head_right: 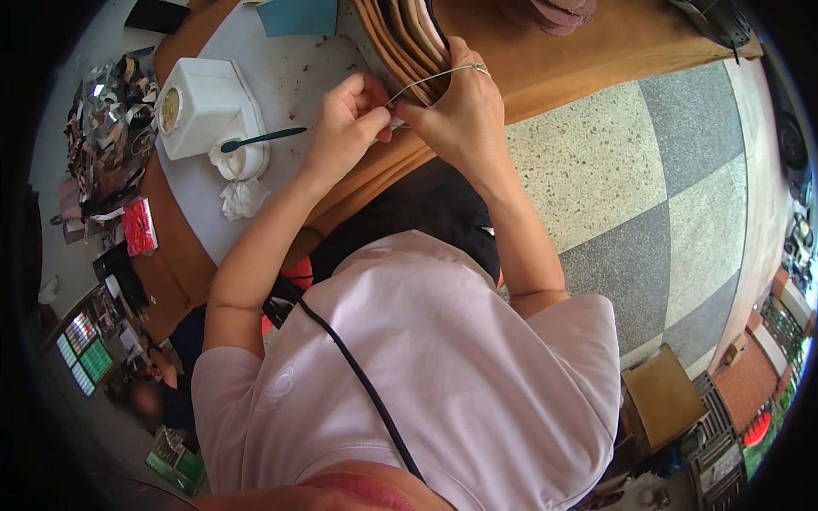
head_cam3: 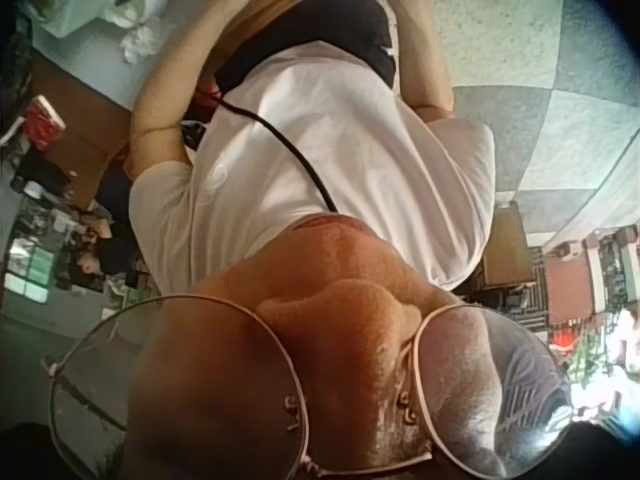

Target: Applying adhesive and assembling shoe components.

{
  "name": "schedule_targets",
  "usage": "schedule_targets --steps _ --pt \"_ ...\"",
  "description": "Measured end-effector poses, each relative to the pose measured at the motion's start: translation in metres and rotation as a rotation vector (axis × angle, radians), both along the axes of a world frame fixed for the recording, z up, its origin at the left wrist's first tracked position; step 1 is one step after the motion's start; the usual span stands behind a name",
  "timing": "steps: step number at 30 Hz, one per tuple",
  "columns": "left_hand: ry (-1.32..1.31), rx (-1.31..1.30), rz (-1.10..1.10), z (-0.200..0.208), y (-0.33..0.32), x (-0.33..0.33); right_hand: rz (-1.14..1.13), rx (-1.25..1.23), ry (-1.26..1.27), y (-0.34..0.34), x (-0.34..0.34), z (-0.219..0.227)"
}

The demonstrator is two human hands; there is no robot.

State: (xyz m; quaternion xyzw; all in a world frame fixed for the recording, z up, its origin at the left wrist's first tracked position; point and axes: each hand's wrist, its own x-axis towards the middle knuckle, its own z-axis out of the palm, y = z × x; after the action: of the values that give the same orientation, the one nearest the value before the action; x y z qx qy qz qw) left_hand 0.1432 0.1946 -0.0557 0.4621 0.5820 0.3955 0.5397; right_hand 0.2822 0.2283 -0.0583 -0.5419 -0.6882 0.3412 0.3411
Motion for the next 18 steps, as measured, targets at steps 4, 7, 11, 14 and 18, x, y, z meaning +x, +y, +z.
schedule_targets --steps 4,7,11,14,18 --pt "0.122 0.115 0.098 -0.005 -0.002 0.009 -0.004 -0.034 0.075 0.001 0.000 0.004" --pt "0.154 0.278 0.166 -0.014 -0.008 0.016 -0.005 -0.048 0.097 0.003 0.001 0.009" --pt "0.018 0.265 0.260 -0.004 -0.012 0.023 0.004 -0.071 0.077 0.007 0.000 0.012" --pt "-0.124 -0.001 0.246 0.004 -0.018 0.029 0.005 -0.023 0.063 0.010 0.001 0.012" --pt "-0.121 0.046 0.217 -0.021 -0.016 0.033 0.028 -0.097 0.154 0.013 0.002 0.015"
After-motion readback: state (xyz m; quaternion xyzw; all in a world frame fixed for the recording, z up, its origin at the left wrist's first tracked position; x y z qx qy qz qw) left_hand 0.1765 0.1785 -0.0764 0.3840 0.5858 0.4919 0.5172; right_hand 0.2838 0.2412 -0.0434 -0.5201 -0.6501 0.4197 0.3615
